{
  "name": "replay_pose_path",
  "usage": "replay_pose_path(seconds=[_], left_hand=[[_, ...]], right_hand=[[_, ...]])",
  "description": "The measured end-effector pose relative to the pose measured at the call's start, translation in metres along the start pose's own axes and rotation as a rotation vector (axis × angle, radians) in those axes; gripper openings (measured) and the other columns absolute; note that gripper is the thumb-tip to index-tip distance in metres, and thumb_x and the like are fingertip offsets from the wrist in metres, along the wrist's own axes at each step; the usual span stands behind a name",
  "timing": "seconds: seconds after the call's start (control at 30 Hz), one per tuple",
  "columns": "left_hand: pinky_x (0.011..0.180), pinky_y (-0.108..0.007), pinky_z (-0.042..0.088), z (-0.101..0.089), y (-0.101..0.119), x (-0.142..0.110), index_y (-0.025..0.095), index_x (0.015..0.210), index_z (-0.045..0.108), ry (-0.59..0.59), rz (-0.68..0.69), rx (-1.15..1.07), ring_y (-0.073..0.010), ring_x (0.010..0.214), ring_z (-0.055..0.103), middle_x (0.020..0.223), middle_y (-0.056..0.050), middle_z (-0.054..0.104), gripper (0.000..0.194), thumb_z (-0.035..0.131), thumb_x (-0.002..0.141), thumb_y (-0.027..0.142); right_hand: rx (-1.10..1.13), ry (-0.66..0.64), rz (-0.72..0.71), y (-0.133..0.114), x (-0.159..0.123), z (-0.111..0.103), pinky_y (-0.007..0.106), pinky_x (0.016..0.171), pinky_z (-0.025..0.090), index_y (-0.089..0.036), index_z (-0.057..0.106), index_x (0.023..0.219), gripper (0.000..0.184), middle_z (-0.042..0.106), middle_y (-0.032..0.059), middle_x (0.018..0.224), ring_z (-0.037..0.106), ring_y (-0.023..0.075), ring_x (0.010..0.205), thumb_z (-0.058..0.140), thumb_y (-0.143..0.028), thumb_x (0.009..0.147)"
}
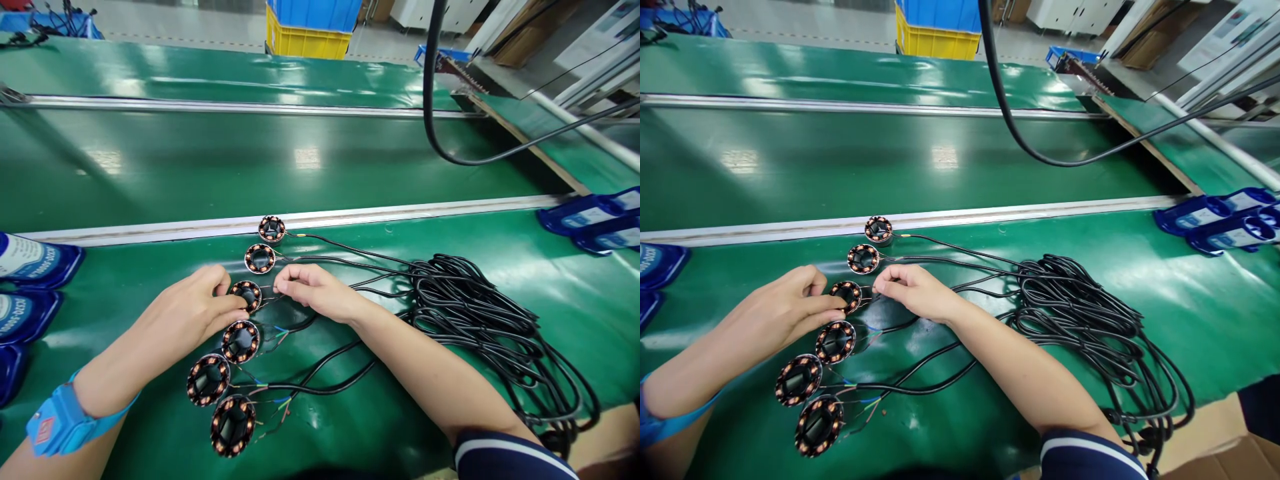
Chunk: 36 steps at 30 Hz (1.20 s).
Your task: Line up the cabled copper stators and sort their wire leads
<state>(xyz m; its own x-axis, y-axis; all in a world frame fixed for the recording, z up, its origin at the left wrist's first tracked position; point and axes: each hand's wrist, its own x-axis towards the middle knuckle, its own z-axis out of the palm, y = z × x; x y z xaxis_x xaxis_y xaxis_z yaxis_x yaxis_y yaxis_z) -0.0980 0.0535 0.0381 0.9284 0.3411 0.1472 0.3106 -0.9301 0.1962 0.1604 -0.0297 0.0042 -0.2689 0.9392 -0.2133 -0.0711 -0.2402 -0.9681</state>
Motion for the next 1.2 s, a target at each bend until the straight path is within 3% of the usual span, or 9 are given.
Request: replay_pose_path(seconds=[0.13, 0.37, 0.43, 0.6, 0.67, 0.77, 0.93, 1.07, 1.2], left_hand=[[0.06, -0.027, 0.037, 0.003, 0.002, 0.002, 0.026, 0.101, 0.075, 0.026, -0.004, 0.047, -0.0149, 0.071, 0.048, 0.086, -0.002, 0.042, 0.035, 0.048, 0.104, 0.048], [0.063, -0.029, 0.039, -0.002, 0.004, -0.005, 0.031, 0.101, 0.075, -0.015, -0.058, 0.001, -0.0164, 0.072, 0.051, 0.082, -0.001, 0.046, 0.034, 0.05, 0.103, 0.053], [0.064, -0.027, 0.041, -0.005, 0.004, -0.009, 0.031, 0.105, 0.073, -0.061, -0.1, -0.099, -0.0128, 0.071, 0.054, 0.087, 0.0, 0.049, 0.033, 0.049, 0.103, 0.053], [0.066, -0.028, 0.043, -0.005, 0.001, 0.013, 0.025, 0.114, 0.067, 0.006, -0.195, -0.058, -0.014, 0.073, 0.059, 0.095, -0.002, 0.058, 0.04, 0.04, 0.106, 0.053], [0.061, -0.03, 0.039, -0.001, -0.002, 0.03, 0.024, 0.115, 0.069, 0.037, -0.181, 0.057, -0.0158, 0.07, 0.057, 0.091, -0.003, 0.057, 0.046, 0.033, 0.108, 0.052], [0.058, -0.03, 0.037, 0.004, -0.009, 0.049, 0.023, 0.112, 0.074, 0.031, -0.121, 0.107, -0.016, 0.065, 0.054, 0.081, -0.003, 0.053, 0.057, 0.025, 0.108, 0.052], [0.059, -0.027, 0.041, 0.001, -0.023, 0.05, 0.032, 0.111, 0.076, -0.05, -0.068, 0.042, -0.0158, 0.067, 0.056, 0.081, -0.003, 0.051, 0.06, 0.022, 0.106, 0.06], [0.058, -0.026, 0.041, -0.004, -0.026, 0.046, 0.035, 0.108, 0.075, -0.09, -0.069, 0.001, -0.0161, 0.068, 0.055, 0.081, -0.003, 0.05, 0.057, 0.025, 0.105, 0.061], [0.056, -0.027, 0.036, -0.003, -0.025, 0.045, 0.038, 0.109, 0.075, -0.098, -0.106, 0.013, -0.0183, 0.066, 0.052, 0.076, -0.003, 0.049, 0.056, 0.025, 0.104, 0.064]], right_hand=[[0.122, 0.069, 0.029, 0.001, 0.0, 0.009, 0.022, 0.059, 0.033, -0.018, 0.055, 0.09, 0.024, 0.066, 0.0032, 0.083, 0.059, 0.0139, 0.075, 0.062, -0.04, 0.094], [0.069, -0.082, 0.128, -0.002, -0.009, 0.002, 0.022, 0.058, 0.04, -0.016, 0.06, 0.1, 0.024, 0.073, 0.0067, 0.087, 0.059, 0.0124, 0.067, 0.057, -0.04, 0.099], [0.002, -0.064, 0.028, -0.009, -0.015, -0.004, 0.026, 0.069, 0.049, -0.015, 0.065, 0.105, 0.03, 0.073, 0.0086, 0.098, 0.065, 0.0153, 0.078, 0.058, -0.044, 0.1], [-0.482, 0.395, -0.413, -0.031, -0.013, -0.014, 0.029, 0.088, 0.048, -0.019, 0.07, 0.103, 0.023, 0.072, 0.0046, 0.102, 0.066, 0.0181, 0.095, 0.054, -0.035, 0.105], [-0.623, 0.383, -0.428, -0.033, -0.001, -0.018, 0.028, 0.087, 0.045, -0.02, 0.07, 0.103, 0.021, 0.072, 0.0038, 0.103, 0.066, 0.0182, 0.096, 0.052, -0.031, 0.106], [-0.63, 0.257, -0.296, -0.027, 0.016, -0.022, 0.027, 0.079, 0.044, -0.018, 0.07, 0.099, 0.024, 0.072, 0.0027, 0.093, 0.065, 0.0159, 0.081, 0.049, -0.028, 0.106], [-0.296, 0.159, -0.068, -0.016, 0.024, -0.027, 0.024, 0.071, 0.042, -0.015, 0.068, 0.085, 0.03, 0.071, 0.0036, 0.085, 0.059, 0.0127, 0.072, 0.05, -0.032, 0.102], [0.074, 0.166, 0.084, -0.018, 0.024, -0.024, 0.021, 0.052, 0.026, -0.015, 0.063, 0.082, 0.021, 0.066, 0.0029, 0.082, 0.041, 0.0085, 0.055, 0.052, -0.029, 0.093], [0.163, 0.171, 0.176, -0.018, 0.026, -0.019, 0.021, 0.047, 0.015, -0.016, 0.059, 0.082, 0.016, 0.064, 0.0039, 0.073, 0.04, 0.0082, 0.049, 0.047, -0.025, 0.087]])
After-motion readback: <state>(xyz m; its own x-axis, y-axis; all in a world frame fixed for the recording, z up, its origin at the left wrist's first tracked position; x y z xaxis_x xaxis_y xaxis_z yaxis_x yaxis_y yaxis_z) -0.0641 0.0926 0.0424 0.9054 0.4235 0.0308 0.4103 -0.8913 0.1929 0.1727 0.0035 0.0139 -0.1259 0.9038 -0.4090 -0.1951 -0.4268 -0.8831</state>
